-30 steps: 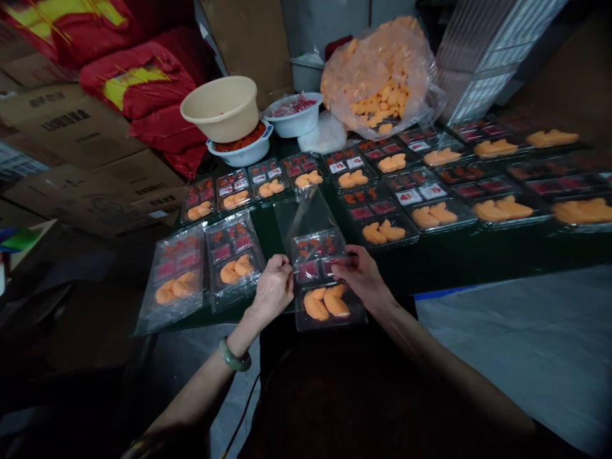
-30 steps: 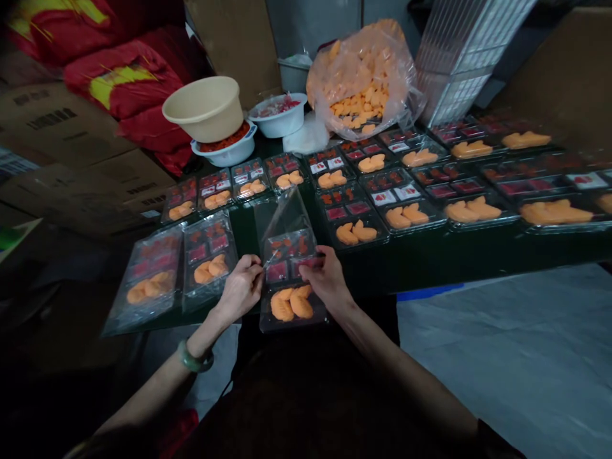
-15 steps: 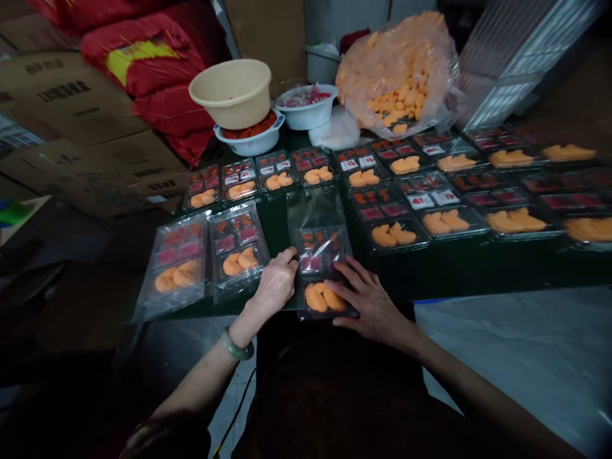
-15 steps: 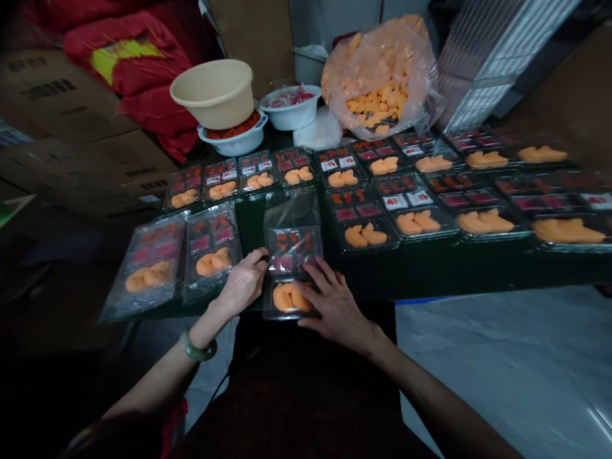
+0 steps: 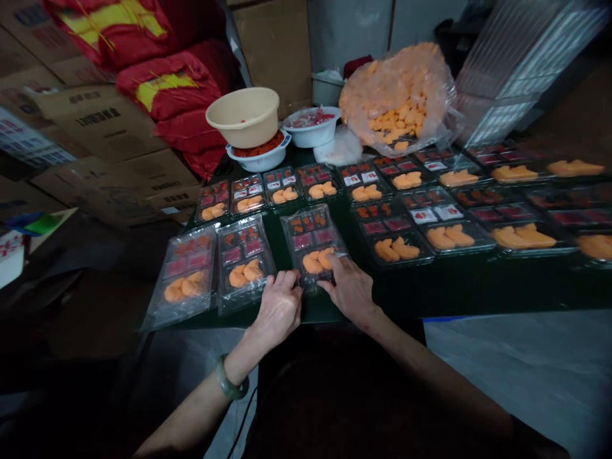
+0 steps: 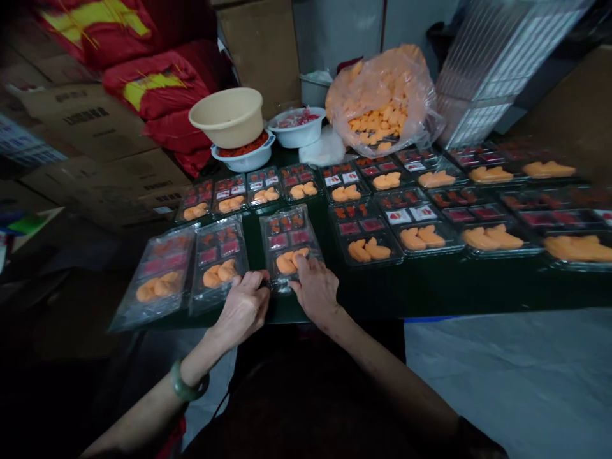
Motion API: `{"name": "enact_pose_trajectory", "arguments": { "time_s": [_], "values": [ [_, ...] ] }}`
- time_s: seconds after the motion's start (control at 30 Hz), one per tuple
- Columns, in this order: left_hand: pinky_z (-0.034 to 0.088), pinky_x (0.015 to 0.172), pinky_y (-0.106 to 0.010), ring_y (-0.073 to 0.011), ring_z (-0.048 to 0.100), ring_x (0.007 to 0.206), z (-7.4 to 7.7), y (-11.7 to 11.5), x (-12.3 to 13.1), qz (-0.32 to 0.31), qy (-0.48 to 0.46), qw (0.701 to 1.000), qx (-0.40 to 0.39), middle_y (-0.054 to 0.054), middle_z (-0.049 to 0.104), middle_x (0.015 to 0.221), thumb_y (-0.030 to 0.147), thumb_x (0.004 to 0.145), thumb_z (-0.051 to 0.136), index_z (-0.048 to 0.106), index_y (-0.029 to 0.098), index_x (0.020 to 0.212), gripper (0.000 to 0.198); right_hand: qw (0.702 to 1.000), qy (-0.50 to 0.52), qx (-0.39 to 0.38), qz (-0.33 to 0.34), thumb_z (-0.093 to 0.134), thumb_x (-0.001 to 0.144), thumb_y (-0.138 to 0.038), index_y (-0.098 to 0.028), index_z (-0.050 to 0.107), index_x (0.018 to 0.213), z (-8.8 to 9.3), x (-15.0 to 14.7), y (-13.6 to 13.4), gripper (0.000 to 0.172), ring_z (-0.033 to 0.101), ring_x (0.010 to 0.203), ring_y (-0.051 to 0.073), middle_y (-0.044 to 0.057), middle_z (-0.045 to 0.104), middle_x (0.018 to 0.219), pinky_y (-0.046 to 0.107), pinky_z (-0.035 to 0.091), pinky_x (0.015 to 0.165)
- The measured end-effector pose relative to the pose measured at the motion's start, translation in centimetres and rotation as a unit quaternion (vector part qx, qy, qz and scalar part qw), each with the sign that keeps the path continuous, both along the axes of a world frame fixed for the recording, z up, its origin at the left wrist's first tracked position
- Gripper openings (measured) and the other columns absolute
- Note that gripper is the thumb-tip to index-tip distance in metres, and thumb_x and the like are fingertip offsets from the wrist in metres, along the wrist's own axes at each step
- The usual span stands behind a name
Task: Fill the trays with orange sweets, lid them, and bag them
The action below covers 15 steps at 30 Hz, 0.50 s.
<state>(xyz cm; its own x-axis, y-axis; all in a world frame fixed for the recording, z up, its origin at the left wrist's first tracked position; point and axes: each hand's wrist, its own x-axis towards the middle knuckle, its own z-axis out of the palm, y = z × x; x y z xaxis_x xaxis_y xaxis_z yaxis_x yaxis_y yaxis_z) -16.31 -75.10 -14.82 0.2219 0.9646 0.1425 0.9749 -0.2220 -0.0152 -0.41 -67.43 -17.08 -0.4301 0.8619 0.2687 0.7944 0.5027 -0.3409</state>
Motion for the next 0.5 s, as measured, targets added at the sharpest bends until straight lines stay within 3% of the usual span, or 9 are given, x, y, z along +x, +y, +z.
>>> {"name": "enact_pose_trajectory", "arguments": {
  "time_s": [0.13,0.23,0.4,0.5],
  "values": [
    [0.038,0.074,-0.044,-0.0262,0.048,0.093,-0.6,-0.6,0.6,0.016,-0.035,0.999,0.030,-0.013,0.055,0.102,0.012,0.079,0.046,0.055,0.015,0.067,0.016,0.993,-0.073,0.066,0.061,0.064,0.079,-0.029,-0.018,0.060,0.083,0.1,-0.3,0.0,0.013,0.050,0.086,0.026,0.010,0.058,0.087,0.037,0.039,0.070],
    [0.040,0.073,-0.040,-0.0245,0.048,0.093,-1.3,-0.9,1.2,0.003,-0.078,0.996,0.052,-0.012,0.055,0.099,0.008,0.081,0.043,0.053,0.014,0.065,0.020,0.987,-0.076,0.088,0.109,0.058,0.084,-0.023,-0.019,0.061,0.084,-0.4,-1.2,0.8,0.005,0.049,0.086,0.024,0.008,0.059,0.085,0.035,0.040,0.069],
    [0.044,0.075,-0.036,-0.0201,0.049,0.089,-2.9,-1.7,2.2,0.059,-0.191,0.976,0.086,-0.011,0.052,0.097,0.006,0.082,0.038,0.050,0.015,0.064,0.023,0.985,-0.062,0.088,0.134,0.054,0.086,-0.020,-0.022,0.061,0.085,-1.2,-1.9,1.6,0.008,0.049,0.089,0.022,0.005,0.062,0.082,0.029,0.040,0.063],
    [0.046,0.075,-0.031,-0.0162,0.051,0.087,-3.2,-2.3,2.6,0.115,-0.318,0.939,0.068,-0.009,0.050,0.097,0.012,0.085,0.039,0.053,0.016,0.069,0.022,0.986,-0.027,0.079,0.148,0.048,0.090,-0.024,-0.022,0.061,0.077,-1.4,-1.4,1.4,0.018,0.050,0.083,0.021,0.004,0.061,0.068,0.030,0.041,0.065]
  ]
}}
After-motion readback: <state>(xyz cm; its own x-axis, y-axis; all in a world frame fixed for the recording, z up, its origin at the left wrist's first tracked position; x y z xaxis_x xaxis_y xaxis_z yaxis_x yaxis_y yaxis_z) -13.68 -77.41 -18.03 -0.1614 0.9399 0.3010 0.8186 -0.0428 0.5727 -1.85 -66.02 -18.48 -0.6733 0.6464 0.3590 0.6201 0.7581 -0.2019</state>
